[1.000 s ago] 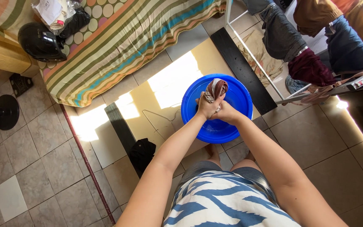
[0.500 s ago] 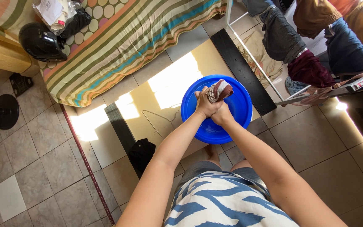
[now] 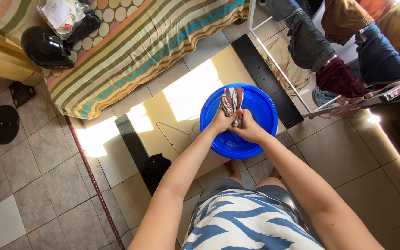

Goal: Hand-washing clothes in a bucket and hanging them on a drying rack

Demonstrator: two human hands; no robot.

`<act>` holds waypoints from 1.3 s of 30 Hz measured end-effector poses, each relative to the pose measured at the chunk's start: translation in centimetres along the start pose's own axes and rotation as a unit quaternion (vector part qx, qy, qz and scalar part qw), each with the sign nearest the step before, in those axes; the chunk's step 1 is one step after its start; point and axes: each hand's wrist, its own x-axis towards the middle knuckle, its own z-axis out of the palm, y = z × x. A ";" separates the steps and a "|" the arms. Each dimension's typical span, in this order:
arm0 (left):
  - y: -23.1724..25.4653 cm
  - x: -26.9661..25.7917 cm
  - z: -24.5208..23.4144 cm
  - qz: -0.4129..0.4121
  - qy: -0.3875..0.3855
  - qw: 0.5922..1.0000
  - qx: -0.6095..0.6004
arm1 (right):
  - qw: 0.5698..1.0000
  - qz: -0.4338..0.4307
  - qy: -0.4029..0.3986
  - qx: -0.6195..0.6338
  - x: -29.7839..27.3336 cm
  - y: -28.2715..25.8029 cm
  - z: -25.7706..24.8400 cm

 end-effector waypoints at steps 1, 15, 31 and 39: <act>0.6 0.0 -0.4 0.001 0.000 1.000 0.000 | 1.000 -0.001 0.001 -0.001 -0.3 0.0 -0.2; 4.2 -1.3 -5.9 0.049 0.018 0.994 0.096 | 0.914 -0.005 0.183 0.362 -1.9 2.3 -1.4; 9.5 -2.5 -9.0 0.126 0.168 0.977 0.040 | 0.871 -0.112 0.383 0.287 -4.8 0.2 -7.6; 18.7 -3.9 -9.9 0.106 0.071 0.949 -0.288 | 0.883 -0.012 0.340 0.322 -8.1 0.4 -8.7</act>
